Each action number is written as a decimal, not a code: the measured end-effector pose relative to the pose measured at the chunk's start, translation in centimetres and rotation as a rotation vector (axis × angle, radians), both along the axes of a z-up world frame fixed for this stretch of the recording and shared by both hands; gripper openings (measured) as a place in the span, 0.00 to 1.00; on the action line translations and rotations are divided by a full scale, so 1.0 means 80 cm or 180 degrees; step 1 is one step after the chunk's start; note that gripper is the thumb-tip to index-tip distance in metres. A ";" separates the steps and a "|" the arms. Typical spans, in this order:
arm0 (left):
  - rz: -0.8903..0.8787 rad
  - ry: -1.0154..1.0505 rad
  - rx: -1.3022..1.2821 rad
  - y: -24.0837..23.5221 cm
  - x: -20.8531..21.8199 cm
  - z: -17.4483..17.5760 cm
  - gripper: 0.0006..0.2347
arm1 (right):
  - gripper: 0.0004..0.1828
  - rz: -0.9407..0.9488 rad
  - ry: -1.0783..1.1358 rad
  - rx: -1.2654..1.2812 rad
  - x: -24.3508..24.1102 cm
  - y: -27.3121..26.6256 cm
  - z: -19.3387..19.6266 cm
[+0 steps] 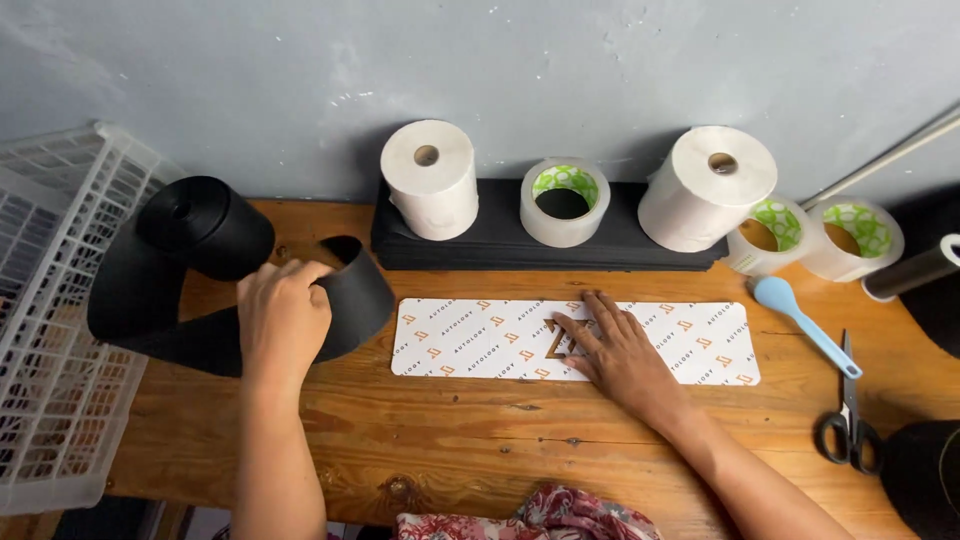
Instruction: The person folds a long strip of black fabric in half lengthwise on a wooden table, aligns the edges, and smooths the fold. The person also moves rolls of white material and tape on the table to clear space.
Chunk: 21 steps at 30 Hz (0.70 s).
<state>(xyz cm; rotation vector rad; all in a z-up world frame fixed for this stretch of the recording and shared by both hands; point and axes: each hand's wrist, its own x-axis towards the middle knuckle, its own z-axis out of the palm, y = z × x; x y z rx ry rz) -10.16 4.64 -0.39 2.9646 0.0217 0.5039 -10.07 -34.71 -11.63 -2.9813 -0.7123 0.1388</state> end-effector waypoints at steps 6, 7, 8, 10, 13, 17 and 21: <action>-0.1814 -0.0048 -0.0925 -0.071 -0.004 0.009 0.12 | 0.34 0.0100 0.0354 0.0877 0.004 0.004 0.028; -0.1862 -0.0033 -0.0930 -0.082 -0.003 -0.002 0.12 | 0.34 0.0050 0.0356 0.0878 -0.001 0.009 0.048; -0.2125 0.0028 -0.1081 -0.092 -0.001 -0.013 0.12 | 0.37 0.0038 0.0776 0.1346 -0.006 0.015 0.067; -0.2405 0.0100 -0.1227 -0.108 0.006 -0.034 0.12 | 0.40 0.0010 0.1187 0.1830 -0.010 0.020 0.087; -0.2666 0.0077 -0.1463 -0.119 0.018 -0.063 0.13 | 0.41 0.0352 0.1856 0.2821 -0.013 0.019 0.064; -0.2202 -0.0245 -0.1403 -0.102 0.031 -0.093 0.13 | 0.16 0.0410 0.2308 0.3896 -0.006 0.002 -0.024; -0.1729 -0.0119 -0.1115 -0.083 0.039 -0.104 0.12 | 0.09 -0.0729 0.1974 0.3779 0.010 -0.013 -0.013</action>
